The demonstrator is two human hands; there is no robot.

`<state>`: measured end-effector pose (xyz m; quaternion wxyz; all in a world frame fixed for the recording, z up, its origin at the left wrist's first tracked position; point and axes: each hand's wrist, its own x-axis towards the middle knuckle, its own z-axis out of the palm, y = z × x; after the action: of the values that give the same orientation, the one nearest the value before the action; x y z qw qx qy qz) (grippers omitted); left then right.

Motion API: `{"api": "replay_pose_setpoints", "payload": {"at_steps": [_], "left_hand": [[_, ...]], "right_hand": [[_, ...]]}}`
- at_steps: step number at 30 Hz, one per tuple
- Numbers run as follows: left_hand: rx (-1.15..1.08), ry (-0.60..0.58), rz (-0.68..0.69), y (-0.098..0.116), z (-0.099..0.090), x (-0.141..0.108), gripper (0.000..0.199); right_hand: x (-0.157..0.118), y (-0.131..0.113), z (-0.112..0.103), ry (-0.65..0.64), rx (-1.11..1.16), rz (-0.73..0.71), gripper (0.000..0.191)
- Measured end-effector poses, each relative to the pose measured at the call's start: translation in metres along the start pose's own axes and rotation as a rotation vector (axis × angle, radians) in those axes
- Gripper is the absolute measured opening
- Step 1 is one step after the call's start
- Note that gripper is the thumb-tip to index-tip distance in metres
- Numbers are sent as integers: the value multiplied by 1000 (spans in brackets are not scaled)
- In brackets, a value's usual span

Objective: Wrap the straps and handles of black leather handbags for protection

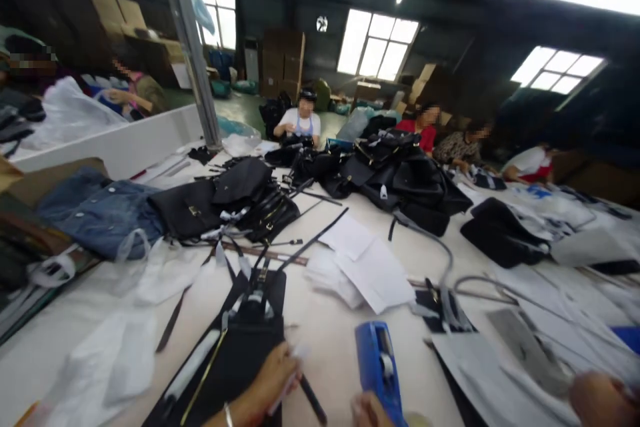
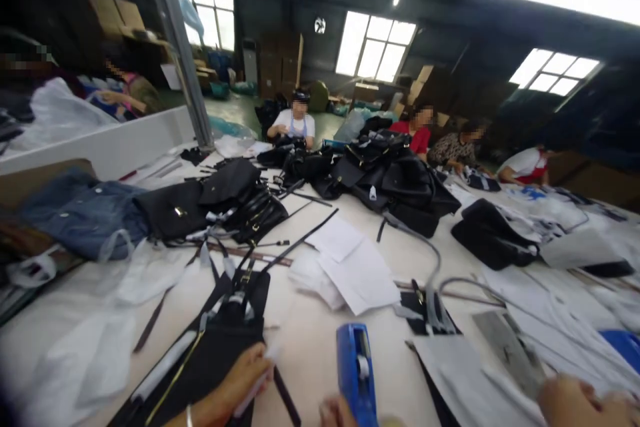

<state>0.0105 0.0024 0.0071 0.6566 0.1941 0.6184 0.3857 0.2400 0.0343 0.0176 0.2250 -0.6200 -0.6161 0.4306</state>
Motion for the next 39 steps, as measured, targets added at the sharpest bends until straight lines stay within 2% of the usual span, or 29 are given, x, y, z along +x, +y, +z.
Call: {"api": "replay_pose_setpoints", "payload": {"at_steps": [1,3,6,9,12,17,23,27,30,33,36,39], "left_hand": [[18,-43,87,-7,-1,3,21],[19,-82,130,-13,-4,8,24],[21,-99,120,-11,-7,10,27],[26,-108,119,-7,-8,8,29],[28,-113,117,-7,-8,9,27],[16,-125,116,-13,-10,15,24],[-2,-150,93,-9,-10,15,25],[-29,-214,86,-4,-14,12,26],[-66,-283,60,-1,-20,12,26],[-134,-345,42,3,-25,13,25],[-254,-428,0,7,-28,14,24],[-411,-514,-86,8,-30,16,23]], "right_hand": [[-12,4,10,-27,21,27,33],[-20,0,24,-68,89,20,37],[-3,-22,32,-105,168,-63,32],[17,-44,34,-151,154,-115,27],[25,-55,38,-204,108,-151,21],[29,-60,51,-259,8,-219,17],[35,-61,60,-257,-179,-306,15],[39,-57,62,-271,-189,-276,11],[46,-50,63,-303,-46,-196,30],[52,-38,71,-346,238,-112,30],[54,-25,91,-311,538,13,29],[49,-12,116,-277,718,105,27]]}}
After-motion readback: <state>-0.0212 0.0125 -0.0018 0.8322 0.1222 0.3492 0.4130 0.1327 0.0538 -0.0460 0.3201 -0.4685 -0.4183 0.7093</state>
